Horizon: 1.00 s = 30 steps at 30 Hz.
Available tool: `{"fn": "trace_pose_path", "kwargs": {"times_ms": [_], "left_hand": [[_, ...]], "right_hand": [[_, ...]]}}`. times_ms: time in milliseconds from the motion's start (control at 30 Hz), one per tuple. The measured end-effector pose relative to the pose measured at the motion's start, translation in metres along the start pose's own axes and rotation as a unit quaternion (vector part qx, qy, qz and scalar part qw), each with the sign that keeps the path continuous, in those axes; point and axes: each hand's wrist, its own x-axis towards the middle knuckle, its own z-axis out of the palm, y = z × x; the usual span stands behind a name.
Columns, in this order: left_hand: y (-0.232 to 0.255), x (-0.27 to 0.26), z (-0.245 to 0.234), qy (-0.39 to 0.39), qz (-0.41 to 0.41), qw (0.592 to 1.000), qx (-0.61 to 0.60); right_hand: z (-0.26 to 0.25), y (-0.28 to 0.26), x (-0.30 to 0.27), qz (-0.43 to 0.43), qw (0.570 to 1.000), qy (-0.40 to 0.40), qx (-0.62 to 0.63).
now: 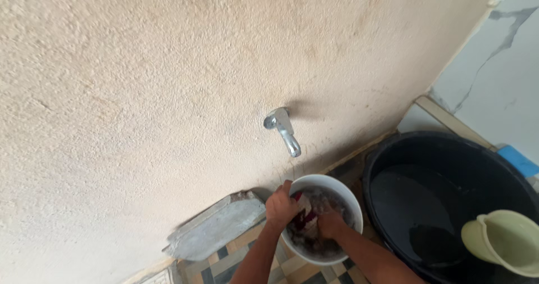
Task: The person washes a cloth by hand in a bucket of water, wringing it out and rinsing it.
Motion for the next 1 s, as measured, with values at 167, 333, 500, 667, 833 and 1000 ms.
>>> {"fn": "trace_pose_path", "kwargs": {"times_ms": [167, 333, 500, 667, 833, 1000], "left_hand": [[0.006, -0.002, -0.005, -0.008, -0.024, 1.0, -0.014], [0.007, 0.0, -0.007, -0.008, -0.017, 1.0, 0.001], [0.01, 0.003, -0.011, -0.033, -0.028, 0.999, 0.022], [0.016, -0.003, -0.018, -0.043, -0.049, 0.998, 0.016], [0.011, -0.004, -0.014, -0.025, -0.033, 0.999, 0.007], [0.004, -0.004, -0.008, -0.008, -0.027, 1.0, -0.002]], "right_hand": [[0.012, 0.004, 0.031, 0.078, 0.991, -0.069, 0.079], [0.013, -0.006, 0.045, 0.06, 0.996, -0.064, 0.009], [0.021, -0.004, 0.049, 0.028, 0.994, -0.093, -0.046], [0.009, -0.002, 0.042, 0.074, 0.993, -0.048, 0.082], [-0.038, 0.009, -0.007, 0.078, 0.98, 0.023, 0.181], [-0.11, 0.021, -0.073, 0.086, 0.951, 0.129, 0.267]]}}
